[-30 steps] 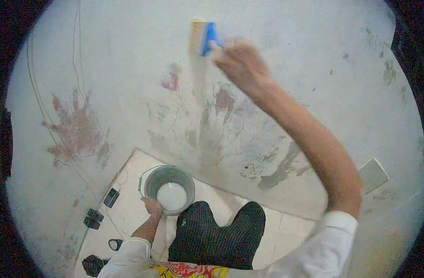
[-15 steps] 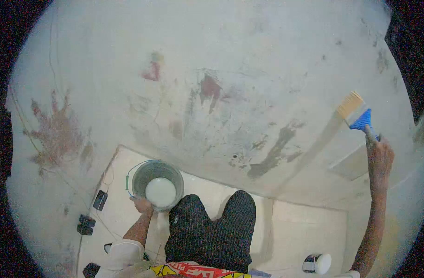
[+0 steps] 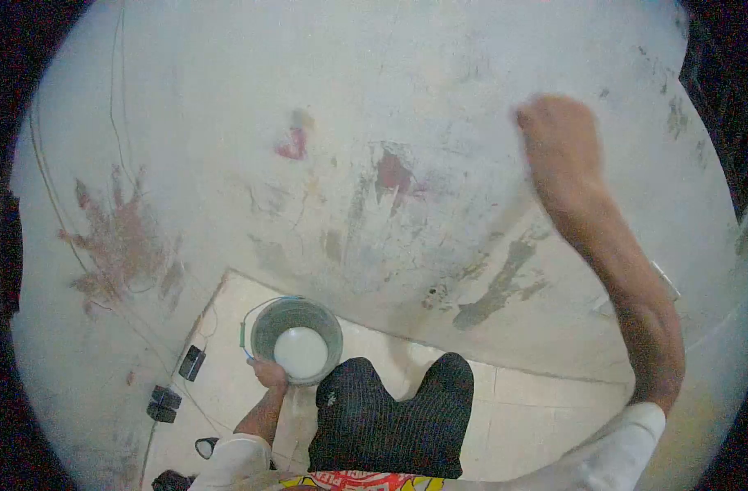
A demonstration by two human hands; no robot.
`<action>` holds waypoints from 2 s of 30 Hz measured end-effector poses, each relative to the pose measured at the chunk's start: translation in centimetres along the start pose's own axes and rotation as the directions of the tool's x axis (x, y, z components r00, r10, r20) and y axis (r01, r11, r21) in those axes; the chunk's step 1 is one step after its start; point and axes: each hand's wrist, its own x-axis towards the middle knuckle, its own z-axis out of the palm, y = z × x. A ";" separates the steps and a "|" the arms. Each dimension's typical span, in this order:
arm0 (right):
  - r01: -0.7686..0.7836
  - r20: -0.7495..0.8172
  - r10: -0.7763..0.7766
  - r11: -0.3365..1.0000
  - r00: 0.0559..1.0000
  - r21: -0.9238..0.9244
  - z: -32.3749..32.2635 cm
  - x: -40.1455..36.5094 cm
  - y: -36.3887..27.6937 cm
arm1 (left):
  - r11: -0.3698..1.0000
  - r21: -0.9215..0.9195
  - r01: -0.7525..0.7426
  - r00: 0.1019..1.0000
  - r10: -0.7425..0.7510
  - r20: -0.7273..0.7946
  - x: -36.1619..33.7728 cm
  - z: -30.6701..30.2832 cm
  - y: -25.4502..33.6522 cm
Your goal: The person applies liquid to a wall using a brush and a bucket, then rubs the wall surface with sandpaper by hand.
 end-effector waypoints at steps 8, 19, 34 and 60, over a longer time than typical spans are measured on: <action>0.178 -0.104 -0.149 0.906 0.983 0.384 -8.0 16.4 -17.3 | 0.924 0.107 -0.366 0.926 0.373 -0.054 4.6 8.8 -9.8; 0.238 -0.401 0.027 0.767 0.916 0.596 -1.1 19.1 -17.7 | 0.995 -0.040 -0.087 0.996 0.087 -0.005 0.0 0.3 -0.9; -0.480 0.156 0.473 0.877 0.867 0.008 4.7 -19.6 11.1 | 0.998 -0.049 -0.026 0.996 0.030 0.089 0.0 -0.8 0.0; -0.220 -0.093 0.211 0.971 0.973 -0.095 -3.9 14.2 -19.4 | 0.996 -0.054 -0.067 0.996 0.070 0.062 -0.9 -1.6 0.7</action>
